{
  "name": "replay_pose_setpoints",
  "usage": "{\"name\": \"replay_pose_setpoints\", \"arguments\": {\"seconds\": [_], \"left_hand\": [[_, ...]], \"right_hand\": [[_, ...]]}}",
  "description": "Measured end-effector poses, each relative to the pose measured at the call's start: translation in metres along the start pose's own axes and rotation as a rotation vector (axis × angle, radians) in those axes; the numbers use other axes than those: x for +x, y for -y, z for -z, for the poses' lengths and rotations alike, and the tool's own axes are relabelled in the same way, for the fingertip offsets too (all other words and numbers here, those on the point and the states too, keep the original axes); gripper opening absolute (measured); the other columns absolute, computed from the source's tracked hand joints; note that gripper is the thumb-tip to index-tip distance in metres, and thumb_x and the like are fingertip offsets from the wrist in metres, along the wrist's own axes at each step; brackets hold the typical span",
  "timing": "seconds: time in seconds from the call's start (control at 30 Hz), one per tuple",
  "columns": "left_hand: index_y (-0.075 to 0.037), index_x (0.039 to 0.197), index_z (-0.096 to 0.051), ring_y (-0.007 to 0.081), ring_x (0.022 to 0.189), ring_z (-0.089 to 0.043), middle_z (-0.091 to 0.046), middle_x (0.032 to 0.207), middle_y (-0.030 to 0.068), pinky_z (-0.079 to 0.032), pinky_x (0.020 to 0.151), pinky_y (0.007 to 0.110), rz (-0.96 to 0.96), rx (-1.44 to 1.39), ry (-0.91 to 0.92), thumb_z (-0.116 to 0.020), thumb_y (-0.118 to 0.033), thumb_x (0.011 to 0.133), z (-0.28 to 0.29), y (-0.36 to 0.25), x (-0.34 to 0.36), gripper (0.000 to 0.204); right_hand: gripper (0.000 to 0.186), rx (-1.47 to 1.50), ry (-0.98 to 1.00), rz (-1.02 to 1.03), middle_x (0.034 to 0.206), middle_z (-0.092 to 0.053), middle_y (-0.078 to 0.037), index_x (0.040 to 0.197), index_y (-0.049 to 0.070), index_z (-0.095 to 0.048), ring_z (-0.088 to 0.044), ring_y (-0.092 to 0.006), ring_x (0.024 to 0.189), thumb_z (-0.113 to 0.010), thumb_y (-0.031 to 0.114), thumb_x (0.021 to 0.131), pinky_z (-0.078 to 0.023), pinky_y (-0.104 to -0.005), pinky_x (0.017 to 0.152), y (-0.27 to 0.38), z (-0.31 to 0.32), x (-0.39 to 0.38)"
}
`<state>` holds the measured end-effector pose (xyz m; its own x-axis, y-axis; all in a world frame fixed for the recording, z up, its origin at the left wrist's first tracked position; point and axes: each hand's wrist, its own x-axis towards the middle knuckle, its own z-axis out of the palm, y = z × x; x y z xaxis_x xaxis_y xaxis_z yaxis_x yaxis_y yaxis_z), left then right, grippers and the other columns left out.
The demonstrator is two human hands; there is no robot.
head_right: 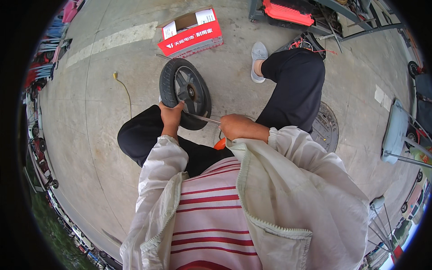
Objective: The person uses a tire lever to pry the tire bead away from the rim of a small wheel. They rotate the wheel and repeatedly insert the lever to separate the tire from the rim, eventually removing the tire from the rim.
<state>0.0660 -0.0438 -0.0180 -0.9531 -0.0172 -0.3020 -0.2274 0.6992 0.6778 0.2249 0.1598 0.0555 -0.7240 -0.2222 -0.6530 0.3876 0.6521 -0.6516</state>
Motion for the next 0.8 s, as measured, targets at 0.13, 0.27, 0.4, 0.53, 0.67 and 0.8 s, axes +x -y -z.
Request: {"name": "replay_pose_setpoints", "arguments": {"seconds": [0.13,0.27,0.4,0.53,0.67,0.8], "left_hand": [[0.002,0.127,-0.04,0.0335,0.102,-0.062,-0.062,0.111,0.0228,-0.047,0.088,0.037,0.016,0.07,0.01,-0.081,-0.025,0.067,0.0,-0.002,0.013,0.078],[0.002,0.125,-0.04,0.0384,0.101,-0.063,-0.063,0.108,0.0245,-0.048,0.087,0.04,-0.03,0.043,0.005,-0.079,-0.027,0.069,-0.002,0.013,0.022,0.075],[0.002,0.124,-0.041,0.0389,0.102,-0.062,-0.063,0.109,0.0249,-0.048,0.086,0.041,-0.015,0.094,-0.004,-0.079,-0.026,0.069,-0.004,0.008,0.024,0.073],[0.001,0.124,-0.042,0.0388,0.101,-0.063,-0.063,0.108,0.0247,-0.049,0.086,0.041,-0.027,0.093,0.0,-0.079,-0.026,0.069,-0.003,0.004,0.024,0.072],[0.001,0.122,-0.043,0.0385,0.099,-0.063,-0.064,0.106,0.0235,-0.049,0.085,0.04,-0.041,0.082,-0.018,-0.079,-0.025,0.069,-0.003,0.008,0.026,0.07],[0.0,0.118,-0.046,0.0378,0.097,-0.064,-0.065,0.105,0.0223,-0.049,0.084,0.04,-0.028,0.065,-0.018,-0.079,-0.024,0.068,-0.004,0.011,0.029,0.065]], "right_hand": [[0.027,0.027,-0.072,0.041,0.089,-0.062,-0.024,0.091,0.0,-0.059,-0.06,-0.0421,0.085,-0.049,0.025,0.093,-0.046,-0.0499,0.075,-0.023,-0.022,0.015],[0.027,0.004,-0.055,-0.037,0.092,-0.063,-0.023,0.093,0.001,-0.059,-0.061,-0.0405,0.089,-0.05,0.026,0.092,-0.047,-0.0495,0.077,-0.021,-0.02,0.01],[0.027,-0.061,-0.047,-0.134,0.091,-0.064,-0.021,0.097,0.002,-0.06,-0.062,-0.0393,0.088,-0.051,0.028,0.092,-0.048,-0.0486,0.078,-0.021,-0.011,0.005],[0.029,-0.088,-0.099,-0.159,0.091,-0.065,-0.02,0.098,0.002,-0.061,-0.062,-0.0388,0.088,-0.052,0.03,0.092,-0.048,-0.0485,0.078,-0.024,-0.009,0.007],[0.029,-0.105,-0.148,-0.165,0.091,-0.066,-0.017,0.098,0.005,-0.064,-0.064,-0.0362,0.088,-0.052,0.031,0.092,-0.05,-0.0484,0.075,-0.032,-0.011,0.014],[0.029,-0.129,-0.158,-0.18,0.092,-0.067,-0.015,0.098,0.007,-0.065,-0.064,-0.0352,0.088,-0.052,0.031,0.092,-0.05,-0.0481,0.074,-0.035,-0.011,0.017]]}}
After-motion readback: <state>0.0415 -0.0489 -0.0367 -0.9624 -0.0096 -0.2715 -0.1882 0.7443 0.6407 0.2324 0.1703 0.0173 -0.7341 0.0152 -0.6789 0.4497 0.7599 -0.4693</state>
